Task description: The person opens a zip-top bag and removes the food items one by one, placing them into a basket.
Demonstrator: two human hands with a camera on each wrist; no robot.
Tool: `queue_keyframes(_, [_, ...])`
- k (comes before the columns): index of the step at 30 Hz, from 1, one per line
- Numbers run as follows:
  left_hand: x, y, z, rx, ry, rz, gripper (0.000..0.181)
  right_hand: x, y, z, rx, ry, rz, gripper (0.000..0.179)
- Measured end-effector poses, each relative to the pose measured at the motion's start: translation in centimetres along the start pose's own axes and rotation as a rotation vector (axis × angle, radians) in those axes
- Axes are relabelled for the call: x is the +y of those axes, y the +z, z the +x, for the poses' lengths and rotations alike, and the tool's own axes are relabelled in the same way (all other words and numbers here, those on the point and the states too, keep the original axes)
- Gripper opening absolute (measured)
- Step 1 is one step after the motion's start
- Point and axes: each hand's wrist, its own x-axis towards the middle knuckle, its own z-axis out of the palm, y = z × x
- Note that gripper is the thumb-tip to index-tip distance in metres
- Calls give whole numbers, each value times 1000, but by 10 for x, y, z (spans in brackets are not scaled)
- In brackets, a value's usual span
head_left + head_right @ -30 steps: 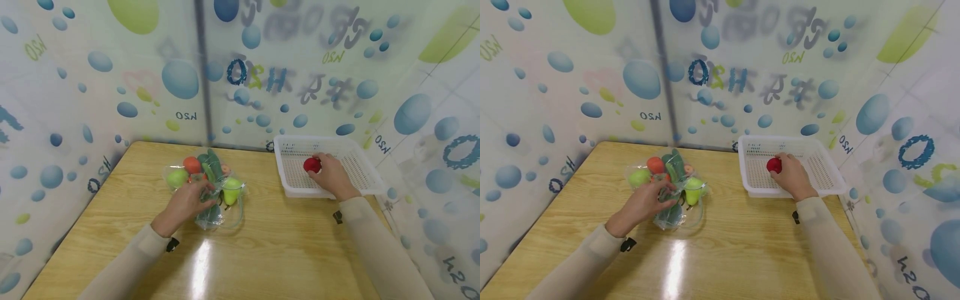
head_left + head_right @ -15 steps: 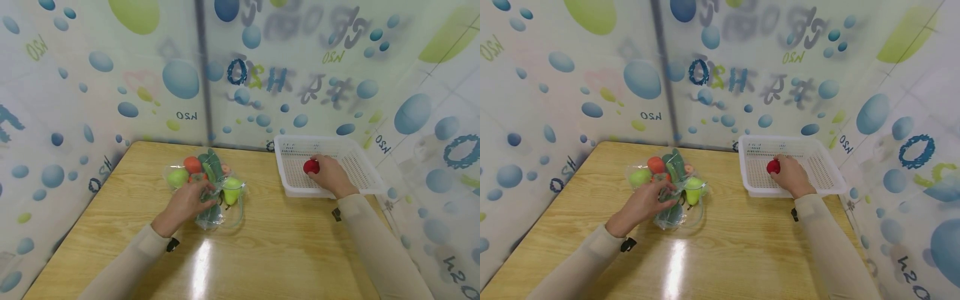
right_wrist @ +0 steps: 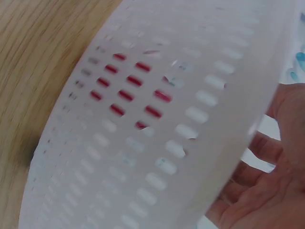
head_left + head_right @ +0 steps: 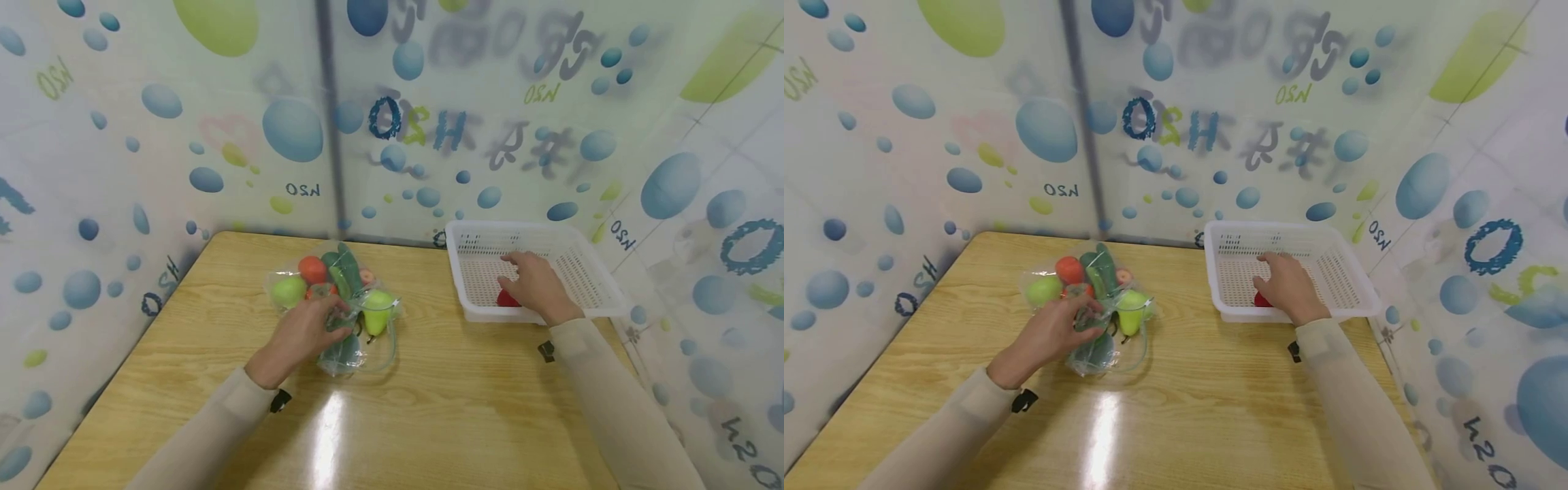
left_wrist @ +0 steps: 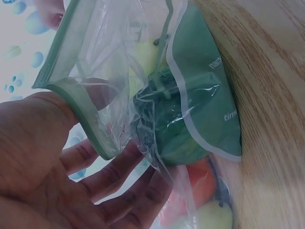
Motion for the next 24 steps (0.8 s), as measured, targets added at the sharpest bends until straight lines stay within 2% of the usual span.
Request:
queue_keyframes(11, [0,-1,1,-14,0,-8,37,-32,-1,-4,83,-72,145,42])
queue_keyframes(24, [4,-3,1,-18,-4,-6,37,-73,13,-17,62,-165,336,38])
